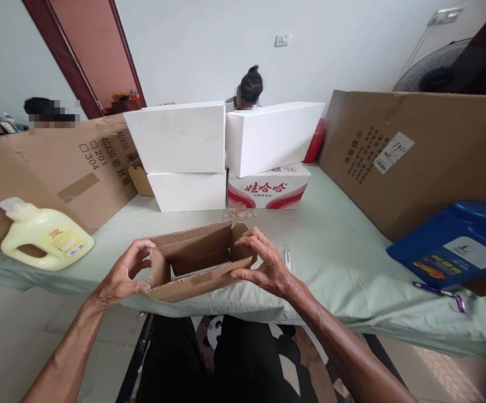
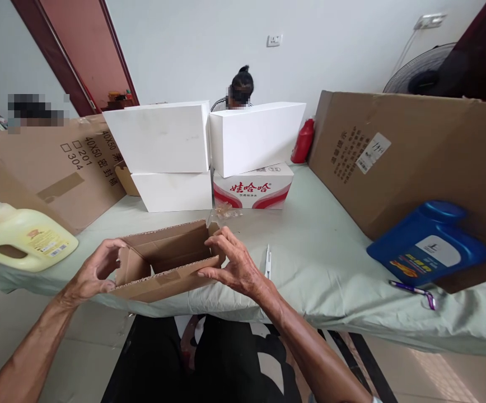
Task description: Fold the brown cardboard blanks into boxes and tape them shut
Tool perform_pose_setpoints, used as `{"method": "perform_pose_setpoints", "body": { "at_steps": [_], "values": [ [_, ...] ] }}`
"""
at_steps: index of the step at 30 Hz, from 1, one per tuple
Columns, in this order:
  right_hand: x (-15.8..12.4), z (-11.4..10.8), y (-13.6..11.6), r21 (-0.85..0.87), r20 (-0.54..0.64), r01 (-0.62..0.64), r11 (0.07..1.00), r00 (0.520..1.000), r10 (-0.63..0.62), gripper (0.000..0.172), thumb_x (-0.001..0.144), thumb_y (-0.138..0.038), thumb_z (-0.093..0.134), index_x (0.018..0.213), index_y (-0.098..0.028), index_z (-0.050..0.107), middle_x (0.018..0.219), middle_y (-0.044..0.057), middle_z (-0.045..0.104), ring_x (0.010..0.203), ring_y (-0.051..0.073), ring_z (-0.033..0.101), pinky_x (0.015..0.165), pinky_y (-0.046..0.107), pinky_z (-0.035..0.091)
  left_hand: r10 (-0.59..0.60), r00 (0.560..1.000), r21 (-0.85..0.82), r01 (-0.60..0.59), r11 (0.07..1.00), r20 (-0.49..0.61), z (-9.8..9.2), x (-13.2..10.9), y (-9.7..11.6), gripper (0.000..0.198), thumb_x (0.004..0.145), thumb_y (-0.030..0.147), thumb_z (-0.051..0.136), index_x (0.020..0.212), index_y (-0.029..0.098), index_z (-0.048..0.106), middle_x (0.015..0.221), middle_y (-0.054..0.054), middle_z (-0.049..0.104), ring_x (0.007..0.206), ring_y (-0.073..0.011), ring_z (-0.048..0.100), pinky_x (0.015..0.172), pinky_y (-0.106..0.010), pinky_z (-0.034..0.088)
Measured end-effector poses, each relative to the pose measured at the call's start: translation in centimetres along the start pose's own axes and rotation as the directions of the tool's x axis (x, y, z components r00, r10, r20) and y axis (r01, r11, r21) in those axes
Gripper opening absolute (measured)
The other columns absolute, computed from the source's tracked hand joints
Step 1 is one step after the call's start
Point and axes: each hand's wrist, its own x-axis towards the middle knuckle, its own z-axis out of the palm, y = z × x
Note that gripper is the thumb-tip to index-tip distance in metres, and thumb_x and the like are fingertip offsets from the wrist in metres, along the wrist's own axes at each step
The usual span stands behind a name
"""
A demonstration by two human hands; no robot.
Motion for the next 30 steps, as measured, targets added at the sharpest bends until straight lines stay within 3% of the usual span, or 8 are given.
{"method": "perform_pose_setpoints", "body": {
  "at_steps": [2,4,10,13,16,21,25,30],
  "values": [
    [-0.1,0.1,0.0,-0.015,0.0,-0.018,1.0,1.0,0.018,0.056,0.097,-0.071,0.075,0.127,-0.025,0.066,0.11,0.008,0.064,0.1,0.025,0.061,0.083,0.039,0.057,-0.012,0.999,-0.01,0.011,1.0,-0.046,-0.3,-0.2,-0.7,0.112,0.045,0.089,0.097,0.134,0.035,0.054,0.148,-0.015,0.056,0.135,-0.0381,0.06,0.098,-0.044,0.06],
    [-0.1,0.1,-0.1,-0.043,0.002,-0.046,0.998,0.999,0.046,0.058,0.097,-0.072,0.074,0.132,-0.025,0.066,0.114,0.01,0.067,0.104,0.027,0.062,0.087,0.041,0.059,-0.031,0.998,0.01,0.032,0.999,-0.055,-0.2,-0.6,-1.2,0.119,0.04,0.087,0.099,0.135,0.036,0.051,0.146,-0.014,0.057,0.134,-0.0365,0.061,0.1,-0.044,0.059],
    [-0.5,0.3,-0.2,-0.112,0.017,-0.061,0.992,0.998,0.063,0.063,0.099,-0.07,0.073,0.143,-0.026,0.062,0.122,0.011,0.071,0.108,0.029,0.065,0.09,0.043,0.062,-0.009,0.999,0.162,0.017,0.987,-0.047,0.6,-1.5,-0.2,0.116,0.061,0.067,0.102,0.156,0.035,0.042,0.159,-0.016,0.052,0.146,-0.0399,0.058,0.115,-0.053,0.056],
    [-0.6,0.4,-0.1,-0.11,0.01,-0.071,0.991,0.997,0.072,0.066,0.099,-0.073,0.071,0.144,-0.026,0.062,0.123,0.012,0.07,0.111,0.03,0.065,0.091,0.045,0.062,-0.018,1.0,0.261,0.02,0.965,-0.01,0.5,-1.6,1.1,0.105,0.067,0.056,0.099,0.155,0.034,0.047,0.161,-0.013,0.051,0.143,-0.0384,0.06,0.116,-0.052,0.056],
    [-0.7,0.4,0.1,-0.088,0.002,-0.071,0.994,0.997,0.072,0.066,0.099,-0.073,0.071,0.144,-0.027,0.062,0.12,0.011,0.069,0.108,0.029,0.065,0.089,0.046,0.063,0.005,0.999,0.276,0.005,0.961,-0.036,0.5,-1.3,1.7,0.094,0.065,0.051,0.099,0.145,0.031,0.052,0.145,-0.011,0.059,0.129,-0.0322,0.066,0.109,-0.047,0.06],
    [-1.0,0.5,0.3,-0.061,-0.025,-0.068,0.996,0.997,0.067,0.058,0.099,-0.063,0.077,0.142,-0.028,0.061,0.115,0.009,0.066,0.105,0.028,0.064,0.086,0.044,0.063,0.041,0.989,0.206,-0.011,0.979,-0.145,1.2,-1.2,0.4,0.095,0.065,0.052,0.099,0.142,0.03,0.048,0.124,-0.007,0.059,0.101,-0.0217,0.064,0.095,-0.039,0.06],
    [-1.3,0.8,0.5,-0.06,-0.041,-0.063,0.996,0.997,0.061,0.056,0.1,-0.057,0.078,0.146,-0.03,0.058,0.119,0.009,0.065,0.109,0.029,0.062,0.09,0.046,0.062,0.048,0.986,0.22,-0.013,0.976,-0.157,1.5,-1.3,-0.1,0.094,0.067,0.052,0.098,0.144,0.031,0.047,0.12,-0.006,0.057,0.098,-0.0211,0.061,0.093,-0.037,0.058],
    [-1.4,1.2,0.7,-0.043,-0.068,-0.061,0.997,0.996,0.058,0.06,0.099,-0.055,0.08,0.148,-0.03,0.056,0.126,0.011,0.063,0.113,0.03,0.063,0.094,0.046,0.061,0.032,0.992,0.195,-0.009,0.981,-0.119,1.8,-1.2,0.6,0.097,0.069,0.044,0.096,0.147,0.031,0.041,0.119,-0.005,0.056,0.1,-0.021,0.06,0.093,-0.035,0.055]
  ]
}}
